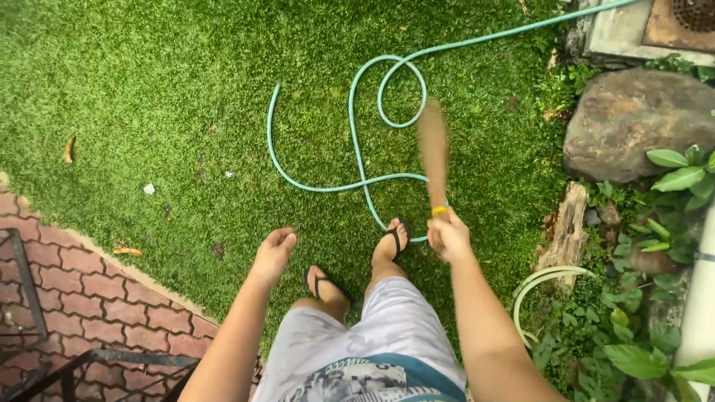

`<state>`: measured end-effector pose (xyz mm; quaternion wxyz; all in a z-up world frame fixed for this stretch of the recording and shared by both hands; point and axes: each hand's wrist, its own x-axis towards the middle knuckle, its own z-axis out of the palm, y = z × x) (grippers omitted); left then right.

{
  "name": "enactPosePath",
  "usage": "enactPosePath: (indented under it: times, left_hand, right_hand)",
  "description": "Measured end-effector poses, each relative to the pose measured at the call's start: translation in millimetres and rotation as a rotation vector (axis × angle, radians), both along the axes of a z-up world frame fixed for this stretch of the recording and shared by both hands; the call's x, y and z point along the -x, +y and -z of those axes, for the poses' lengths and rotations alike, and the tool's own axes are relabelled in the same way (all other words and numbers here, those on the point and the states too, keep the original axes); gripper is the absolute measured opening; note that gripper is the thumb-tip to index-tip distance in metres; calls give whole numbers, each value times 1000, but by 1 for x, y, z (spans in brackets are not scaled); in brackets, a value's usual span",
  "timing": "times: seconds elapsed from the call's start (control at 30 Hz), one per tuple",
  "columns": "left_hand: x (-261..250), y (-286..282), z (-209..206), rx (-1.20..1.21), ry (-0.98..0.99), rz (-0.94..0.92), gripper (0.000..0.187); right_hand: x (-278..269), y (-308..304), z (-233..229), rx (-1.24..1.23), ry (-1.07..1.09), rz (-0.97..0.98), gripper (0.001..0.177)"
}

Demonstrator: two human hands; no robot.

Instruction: The recorder is sweeping leaves and debris from a paved patio and artificial grass using a broom.

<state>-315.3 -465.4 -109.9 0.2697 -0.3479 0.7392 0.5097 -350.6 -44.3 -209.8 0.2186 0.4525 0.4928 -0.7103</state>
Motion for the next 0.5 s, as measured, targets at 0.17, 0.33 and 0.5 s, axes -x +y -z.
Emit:
enactPosePath:
  times: [0.17,0.33,0.5]
  left_hand:
    - [2,10,1,5,13,-1,47]
    - [27,-2,5,-28,5,40,46]
    - [49,-33,33,-46,-21,13,46]
  right_hand:
    - [48,-39,34,-108,-140,-280,67]
    - [45,-17,-15,113,38,-712,87]
    - [22,-98,-27,-257,-159,-266,61]
